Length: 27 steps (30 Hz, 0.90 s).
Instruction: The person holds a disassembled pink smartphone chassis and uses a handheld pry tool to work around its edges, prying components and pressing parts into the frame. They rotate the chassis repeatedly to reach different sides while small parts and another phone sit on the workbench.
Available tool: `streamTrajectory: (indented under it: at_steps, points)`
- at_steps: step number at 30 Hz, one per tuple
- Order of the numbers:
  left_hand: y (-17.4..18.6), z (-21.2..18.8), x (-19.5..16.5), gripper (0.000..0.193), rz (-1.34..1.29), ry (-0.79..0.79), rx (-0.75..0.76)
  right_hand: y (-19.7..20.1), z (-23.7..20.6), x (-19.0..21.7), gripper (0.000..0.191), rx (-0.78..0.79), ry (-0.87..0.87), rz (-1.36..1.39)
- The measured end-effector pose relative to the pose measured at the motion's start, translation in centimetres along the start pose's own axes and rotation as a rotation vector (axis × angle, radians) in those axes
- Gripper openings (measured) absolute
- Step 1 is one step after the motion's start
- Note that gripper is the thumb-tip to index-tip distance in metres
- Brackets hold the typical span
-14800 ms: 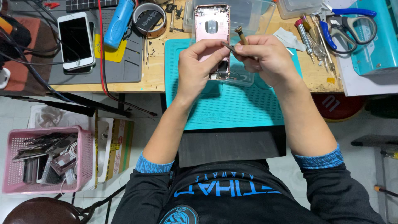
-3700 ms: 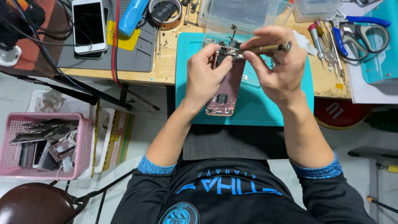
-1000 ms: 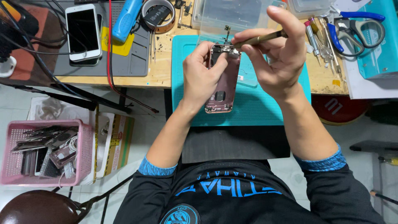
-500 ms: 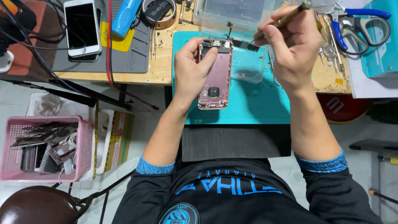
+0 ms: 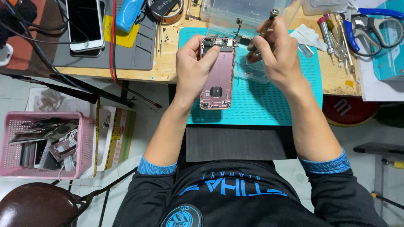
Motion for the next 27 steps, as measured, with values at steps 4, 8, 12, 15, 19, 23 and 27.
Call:
streamTrajectory:
  at_steps: [4,8,12,15,19,23,27]
  points:
    - [-0.1,0.2,-0.2,0.005,0.019,-0.014,0.028,0.6,-0.1,-0.8,0.015,-0.004,-0.023,0.069]
    - [0.0,0.9,0.1,0.008,0.086,-0.014,0.054,2.9,-0.2,-0.5,0.010,-0.092,0.158,0.063]
    - [-0.1,2.3,0.5,0.012,0.335,-0.094,0.073,4.4,-0.9,-0.2,0.010,-0.143,0.241,0.042]
    - [0.0,3.8,0.9,0.016,0.331,-0.112,0.115,4.7,-1.2,-0.1,0.015,-0.115,0.236,0.082]
    - [0.2,5.3,1.4,0.016,0.252,-0.093,0.149,4.9,-1.7,-0.5,0.017,-0.133,0.198,0.049]
    - [1.0,5.6,1.6,0.016,0.159,-0.058,0.167,5.4,-2.1,-0.9,0.019,-0.154,0.200,0.103]
    - [1.4,5.3,1.2,0.020,0.097,-0.024,0.149,5.6,-2.2,-1.4,0.019,-0.145,0.174,0.168]
Point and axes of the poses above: each hand's wrist, its own z-axis towards the middle knuckle, its own y-axis out of the back of the hand, x = y × z, the point moved 6 cm from there along z, towards the middle knuckle, and after that the axes turned 6 degrees about x, right-handed, at the moved point
